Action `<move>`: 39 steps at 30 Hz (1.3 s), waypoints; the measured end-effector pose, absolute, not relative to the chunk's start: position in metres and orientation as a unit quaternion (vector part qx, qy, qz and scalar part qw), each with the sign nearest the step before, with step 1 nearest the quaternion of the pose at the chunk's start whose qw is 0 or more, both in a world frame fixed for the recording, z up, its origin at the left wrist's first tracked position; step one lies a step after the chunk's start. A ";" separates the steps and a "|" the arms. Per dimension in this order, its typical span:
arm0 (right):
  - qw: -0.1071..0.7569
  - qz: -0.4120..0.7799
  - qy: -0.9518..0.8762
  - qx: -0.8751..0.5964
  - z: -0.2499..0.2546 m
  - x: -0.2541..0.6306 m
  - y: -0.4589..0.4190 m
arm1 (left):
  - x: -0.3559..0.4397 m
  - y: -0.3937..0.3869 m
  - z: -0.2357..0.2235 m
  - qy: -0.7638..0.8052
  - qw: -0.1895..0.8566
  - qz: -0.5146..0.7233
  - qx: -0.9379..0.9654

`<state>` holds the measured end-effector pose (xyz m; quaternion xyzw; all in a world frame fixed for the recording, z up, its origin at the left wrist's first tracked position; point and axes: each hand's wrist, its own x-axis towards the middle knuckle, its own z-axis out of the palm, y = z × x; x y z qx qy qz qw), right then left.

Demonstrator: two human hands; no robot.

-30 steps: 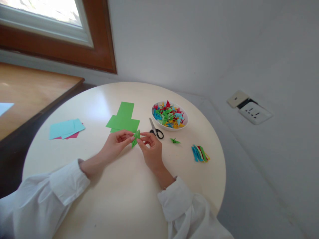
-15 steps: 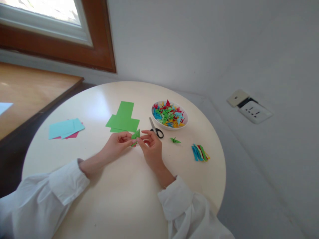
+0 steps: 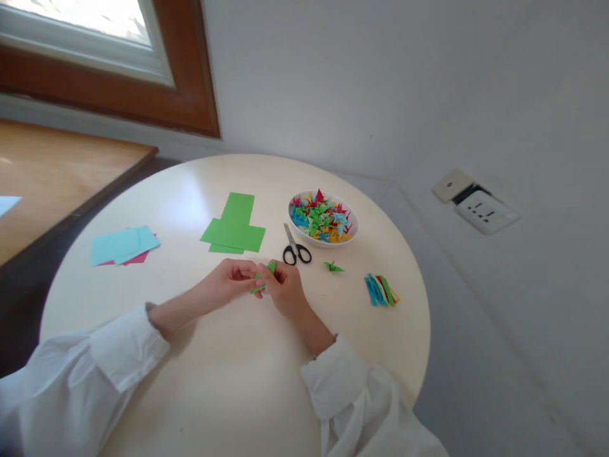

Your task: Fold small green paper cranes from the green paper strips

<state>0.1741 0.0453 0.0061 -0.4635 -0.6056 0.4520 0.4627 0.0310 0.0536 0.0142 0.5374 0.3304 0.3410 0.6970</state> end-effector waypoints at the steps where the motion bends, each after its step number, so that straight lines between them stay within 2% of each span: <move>1: 0.468 0.444 -0.606 -0.466 0.006 0.174 0.045 | 0.030 0.054 0.013 0.324 0.711 0.330 0.530; 4: 0.485 0.427 -0.601 -0.471 0.005 0.173 0.045 | 0.029 0.053 0.011 0.316 0.737 0.308 0.513; 8: 0.488 0.460 -0.583 -0.458 0.004 0.175 0.046 | 0.030 0.053 0.015 0.327 0.717 0.308 0.533; 15: 0.429 0.520 -0.604 -0.425 0.006 0.177 0.047 | 0.031 0.053 0.021 0.322 0.697 0.311 0.560; 28: 0.444 0.547 -0.570 -0.423 0.003 0.174 0.046 | 0.031 0.052 0.024 0.315 0.712 0.312 0.545; 39: 0.460 0.539 -0.563 -0.426 0.004 0.172 0.046 | 0.029 0.052 0.022 0.344 0.674 0.291 0.585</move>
